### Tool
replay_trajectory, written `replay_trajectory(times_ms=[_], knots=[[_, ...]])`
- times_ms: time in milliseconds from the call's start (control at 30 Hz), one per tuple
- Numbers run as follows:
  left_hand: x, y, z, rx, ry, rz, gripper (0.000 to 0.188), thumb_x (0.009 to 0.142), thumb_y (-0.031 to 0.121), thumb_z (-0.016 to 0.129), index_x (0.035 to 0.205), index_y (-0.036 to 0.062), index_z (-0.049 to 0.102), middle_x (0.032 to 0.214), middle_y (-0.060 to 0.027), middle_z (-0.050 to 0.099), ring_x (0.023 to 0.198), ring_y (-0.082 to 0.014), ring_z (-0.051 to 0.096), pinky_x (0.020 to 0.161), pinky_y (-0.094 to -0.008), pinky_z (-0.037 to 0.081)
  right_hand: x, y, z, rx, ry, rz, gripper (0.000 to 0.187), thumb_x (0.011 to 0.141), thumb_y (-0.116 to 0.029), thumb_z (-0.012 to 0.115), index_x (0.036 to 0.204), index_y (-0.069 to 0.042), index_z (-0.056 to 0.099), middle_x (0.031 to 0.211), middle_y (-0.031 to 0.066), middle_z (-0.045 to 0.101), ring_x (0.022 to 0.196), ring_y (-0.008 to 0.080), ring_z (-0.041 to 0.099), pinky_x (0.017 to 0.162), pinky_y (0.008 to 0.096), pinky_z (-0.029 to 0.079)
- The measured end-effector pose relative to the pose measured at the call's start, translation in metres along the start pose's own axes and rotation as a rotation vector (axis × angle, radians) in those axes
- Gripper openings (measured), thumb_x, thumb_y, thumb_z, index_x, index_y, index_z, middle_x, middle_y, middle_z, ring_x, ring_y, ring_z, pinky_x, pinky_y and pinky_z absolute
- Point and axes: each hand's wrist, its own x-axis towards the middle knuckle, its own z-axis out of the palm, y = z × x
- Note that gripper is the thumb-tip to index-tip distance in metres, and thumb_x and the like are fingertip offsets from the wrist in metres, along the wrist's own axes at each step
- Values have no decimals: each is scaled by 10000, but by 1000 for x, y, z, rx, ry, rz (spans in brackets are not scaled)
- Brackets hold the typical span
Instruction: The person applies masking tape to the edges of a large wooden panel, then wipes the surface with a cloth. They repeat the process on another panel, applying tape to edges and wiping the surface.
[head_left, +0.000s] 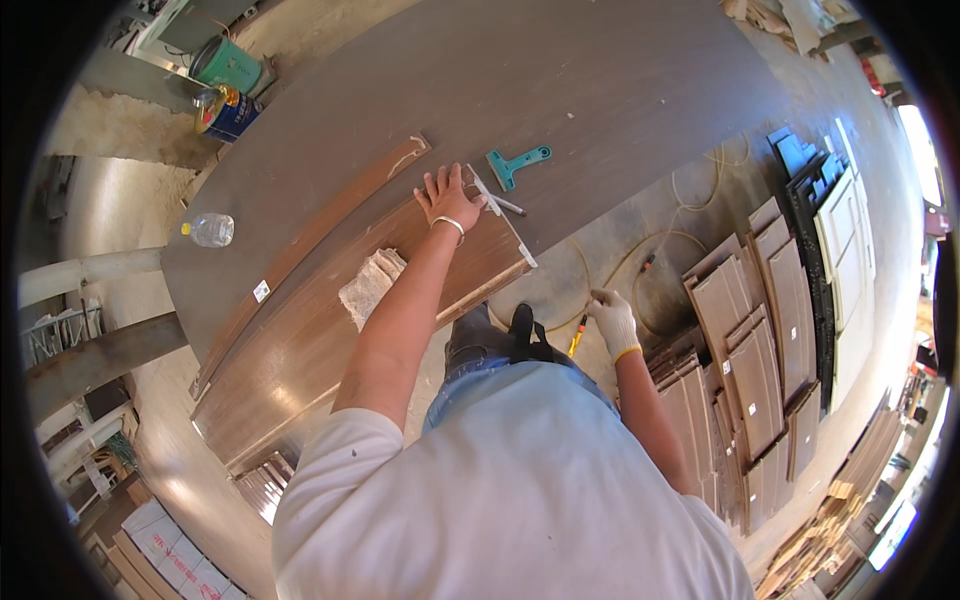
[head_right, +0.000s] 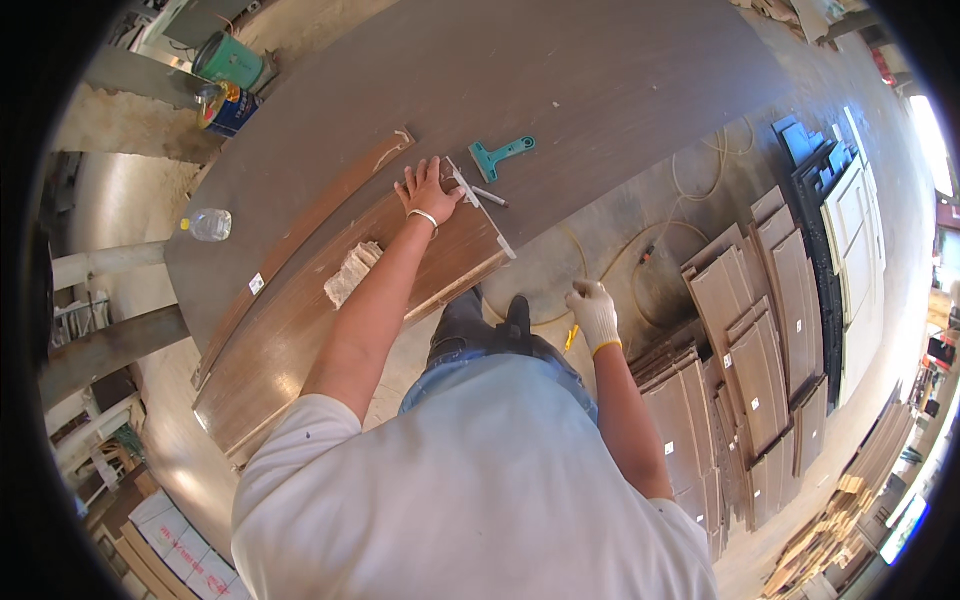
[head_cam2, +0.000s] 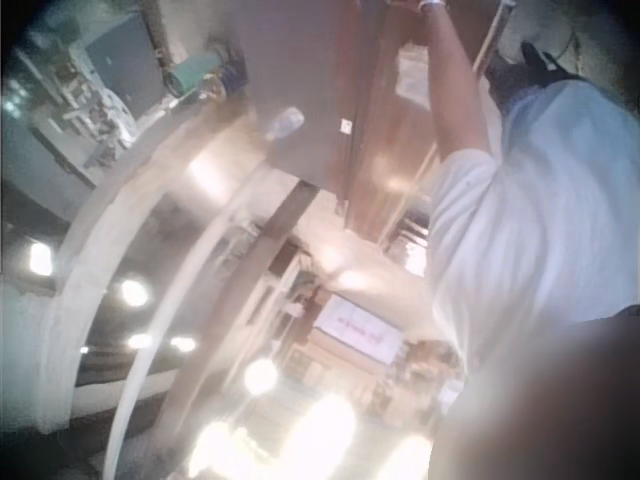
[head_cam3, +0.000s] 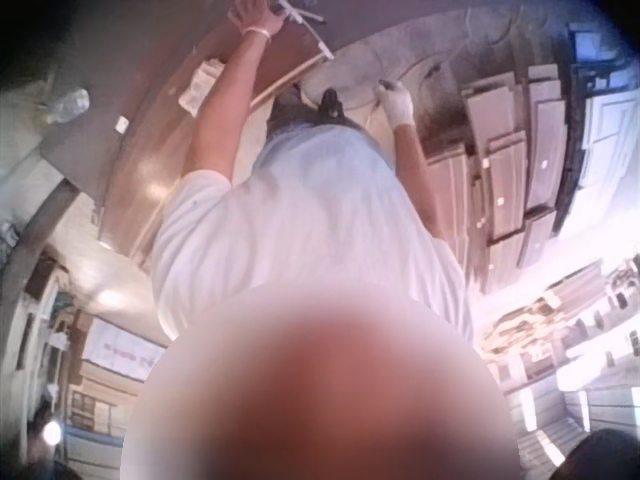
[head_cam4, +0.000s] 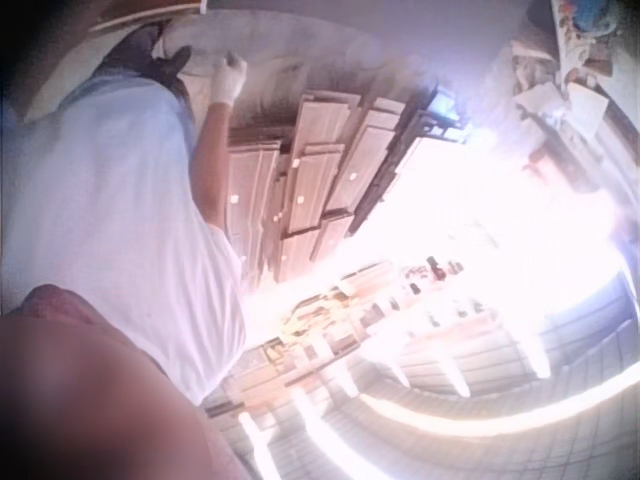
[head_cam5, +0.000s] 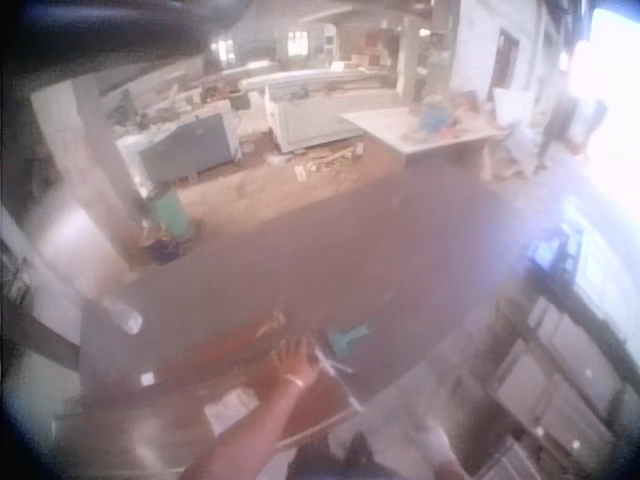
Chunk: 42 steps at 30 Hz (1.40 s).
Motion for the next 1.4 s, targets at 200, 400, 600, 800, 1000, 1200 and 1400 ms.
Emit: replay_trajectory(times_ms=[200, 400, 600, 800, 1000, 1200, 1400], knots=[[29, -1, -2, -2, 70, -122, 727, 882, 603, 780, 1513, 293, 593, 1647, -67, 485, 1592, -388, 282, 1276, -713, 28, -50, 96, -10, 82, 16, 130, 507, 861, -320, 733, 1276, -29, 765, 1265, 190, 755, 1177, 312, 726, 1021, 386, 540], [65, -20, -3, -164, 7, -116, 543, 916, 663, 713, 1347, 334, 744, 1571, -75, 584, 1580, -382, 296, 1281, -688, 12, -93, 182, -16, 218, 65, 351, 484, 854, -254, 720, 1283, -36, 767, 1233, 166, 788, 1153, 281, 744, 1007, 363, 548], [41, -19, 5, 20, 55, 11, 1019, 805, 781, 748, 1607, 214, 478, 1743, -140, 324, 1646, -391, 141, 1288, -664, -45, -118, 227, -12, 319, 109, 486, 466, 843, -211, 723, 1276, -49, 774, 1223, 169, 791, 1151, 287, 745, 1013, 372, 551], [16, -3, 10, 127, 99, 3, 1398, 700, 835, 798, 1742, 184, 133, 1816, -161, 51, 1668, -409, -34, 1296, -654, -42, -108, 243, 8, 294, 60, 425, 475, 831, -220, 725, 1270, -46, 778, 1226, 173, 790, 1163, 297, 743, 1023, 373, 550], [-26, 4, 18, 175, 47, 13, 1473, 695, 840, 798, 1747, 142, 39, 1816, -175, -46, 1666, -397, -99, 1305, -627, -61, -86, 232, 14, 279, 50, 329, 482, 837, -230, 711, 1268, -25, 774, 1113, 150, 793, 1003, 249, 724, 905, 361, 555], [-32, 1, 21, 160, 124, -5, 1417, 708, 827, 796, 1739, 128, 120, 1821, -150, 19, 1670, -393, -48, 1308, -638, -23, -79, 223, 14, 324, 61, 279, 465, 860, -184, 696, 1279, 8, 758, 967, 105, 787, 738, 169, 669, 704, 327, 551], [2, 0, 23, 95, 230, -85, 1261, 790, 742, 791, 1715, 96, 229, 1807, -137, 160, 1678, -346, 34, 1311, -644, -2, -94, 250, 11, 260, 89, 311, 444, 871, -150, 675, 1274, 17, 758, 914, 99, 756, 689, 171, 649, 644, 329, 535]])
